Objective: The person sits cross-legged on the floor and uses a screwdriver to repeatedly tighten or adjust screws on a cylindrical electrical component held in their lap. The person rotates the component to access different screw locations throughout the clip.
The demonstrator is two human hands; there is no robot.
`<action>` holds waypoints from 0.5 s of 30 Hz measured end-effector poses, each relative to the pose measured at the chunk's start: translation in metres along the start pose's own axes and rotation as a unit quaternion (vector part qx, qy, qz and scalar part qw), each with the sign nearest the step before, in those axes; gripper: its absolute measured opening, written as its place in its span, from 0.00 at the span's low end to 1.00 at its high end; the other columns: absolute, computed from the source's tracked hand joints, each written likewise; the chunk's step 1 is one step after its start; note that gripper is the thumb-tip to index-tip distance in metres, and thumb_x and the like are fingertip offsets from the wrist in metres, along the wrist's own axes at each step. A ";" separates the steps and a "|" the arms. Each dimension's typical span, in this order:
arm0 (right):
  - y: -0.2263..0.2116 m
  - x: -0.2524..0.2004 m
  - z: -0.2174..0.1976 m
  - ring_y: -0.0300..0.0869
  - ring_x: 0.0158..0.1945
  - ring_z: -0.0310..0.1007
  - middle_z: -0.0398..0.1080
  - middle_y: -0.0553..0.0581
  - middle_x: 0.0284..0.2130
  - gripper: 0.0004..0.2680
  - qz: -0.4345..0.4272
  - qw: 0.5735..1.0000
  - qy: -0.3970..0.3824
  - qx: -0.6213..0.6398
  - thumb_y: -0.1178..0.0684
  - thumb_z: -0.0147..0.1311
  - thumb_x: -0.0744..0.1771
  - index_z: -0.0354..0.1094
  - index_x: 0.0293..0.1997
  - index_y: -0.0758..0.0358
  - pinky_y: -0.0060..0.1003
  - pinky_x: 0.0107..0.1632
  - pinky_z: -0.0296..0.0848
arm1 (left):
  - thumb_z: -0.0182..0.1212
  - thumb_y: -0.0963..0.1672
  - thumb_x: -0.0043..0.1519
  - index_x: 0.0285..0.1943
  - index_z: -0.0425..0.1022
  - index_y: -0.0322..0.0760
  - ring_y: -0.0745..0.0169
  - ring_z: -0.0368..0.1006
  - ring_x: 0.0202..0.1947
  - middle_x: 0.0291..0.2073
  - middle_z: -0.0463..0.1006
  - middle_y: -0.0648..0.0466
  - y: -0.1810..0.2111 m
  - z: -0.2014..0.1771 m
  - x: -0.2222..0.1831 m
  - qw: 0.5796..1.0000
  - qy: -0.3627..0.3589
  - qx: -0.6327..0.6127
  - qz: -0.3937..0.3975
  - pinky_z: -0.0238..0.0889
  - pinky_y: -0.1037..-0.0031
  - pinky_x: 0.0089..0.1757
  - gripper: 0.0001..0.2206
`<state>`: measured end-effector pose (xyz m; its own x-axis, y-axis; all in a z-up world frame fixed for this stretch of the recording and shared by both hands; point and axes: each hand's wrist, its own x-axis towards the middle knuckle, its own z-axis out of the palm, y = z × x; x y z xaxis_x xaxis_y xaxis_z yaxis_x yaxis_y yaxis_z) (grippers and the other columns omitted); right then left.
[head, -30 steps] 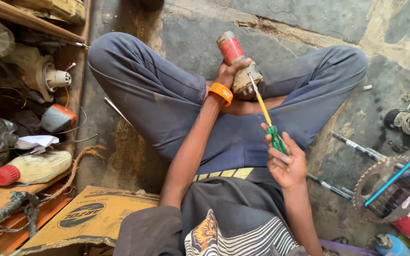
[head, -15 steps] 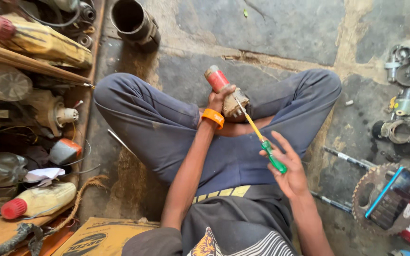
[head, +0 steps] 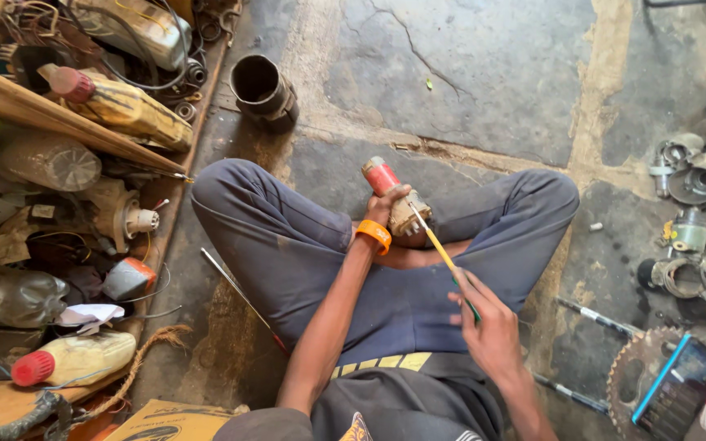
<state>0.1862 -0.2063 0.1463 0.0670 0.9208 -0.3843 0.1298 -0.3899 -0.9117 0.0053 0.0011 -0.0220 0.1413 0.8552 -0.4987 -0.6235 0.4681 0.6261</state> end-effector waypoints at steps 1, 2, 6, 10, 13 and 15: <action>-0.004 -0.001 0.004 0.49 0.55 0.75 0.64 0.73 0.62 0.21 -0.017 1.000 0.013 -0.022 0.62 0.43 0.70 0.49 0.75 0.72 0.32 0.39 0.79 | 0.74 0.47 0.52 0.50 0.70 0.31 0.61 0.78 0.29 0.33 0.79 0.51 -0.001 -0.001 -0.001 1.000 0.004 0.005 0.006 0.75 0.69 0.35 0.23; -0.009 -0.001 0.008 0.50 0.56 0.75 0.64 0.72 0.62 0.21 -0.033 0.998 0.028 -0.040 0.62 0.44 0.69 0.49 0.74 0.72 0.32 0.40 0.79 | 0.74 0.47 0.52 0.50 0.70 0.31 0.60 0.78 0.29 0.32 0.79 0.50 -0.002 -0.001 0.000 1.000 0.006 0.010 0.012 0.75 0.69 0.34 0.23; -0.025 0.004 0.009 0.52 0.60 0.74 0.64 0.72 0.62 0.22 -0.021 0.995 0.014 0.098 0.62 0.46 0.67 0.51 0.72 0.72 0.34 0.45 0.80 | 0.74 0.46 0.52 0.48 0.71 0.31 0.60 0.79 0.29 0.33 0.79 0.51 -0.003 0.000 -0.003 0.999 -0.030 -0.033 0.004 0.76 0.69 0.35 0.21; -0.019 0.003 0.002 0.54 0.62 0.73 0.63 0.77 0.61 0.22 0.168 0.816 0.007 0.553 0.58 0.44 0.67 0.50 0.70 0.74 0.32 0.48 0.81 | 0.74 0.46 0.53 0.47 0.72 0.30 0.60 0.79 0.29 0.33 0.80 0.51 0.000 0.001 -0.002 0.999 -0.029 -0.028 0.014 0.76 0.69 0.35 0.20; -0.004 0.000 0.004 0.55 0.61 0.73 0.62 0.79 0.63 0.21 0.225 0.713 -0.059 0.661 0.56 0.44 0.70 0.49 0.70 0.80 0.29 0.45 0.80 | 0.73 0.46 0.54 0.47 0.72 0.29 0.59 0.79 0.28 0.32 0.80 0.50 0.002 0.002 -0.009 0.998 -0.050 -0.023 0.001 0.76 0.69 0.34 0.20; 0.000 0.007 0.006 0.49 0.60 0.74 0.64 0.75 0.64 0.18 0.173 0.679 -0.141 0.699 0.61 0.44 0.74 0.49 0.73 0.82 0.31 0.44 0.80 | 0.73 0.46 0.54 0.47 0.72 0.29 0.58 0.79 0.27 0.31 0.80 0.49 0.012 0.007 -0.009 0.997 -0.066 -0.030 -0.013 0.76 0.68 0.34 0.20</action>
<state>0.1803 -0.1995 0.1423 -0.3636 0.8189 -0.4440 -0.9251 -0.3735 0.0689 0.0026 0.0007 -0.0061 0.2544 0.8669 -0.4286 -0.6629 0.4790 0.5755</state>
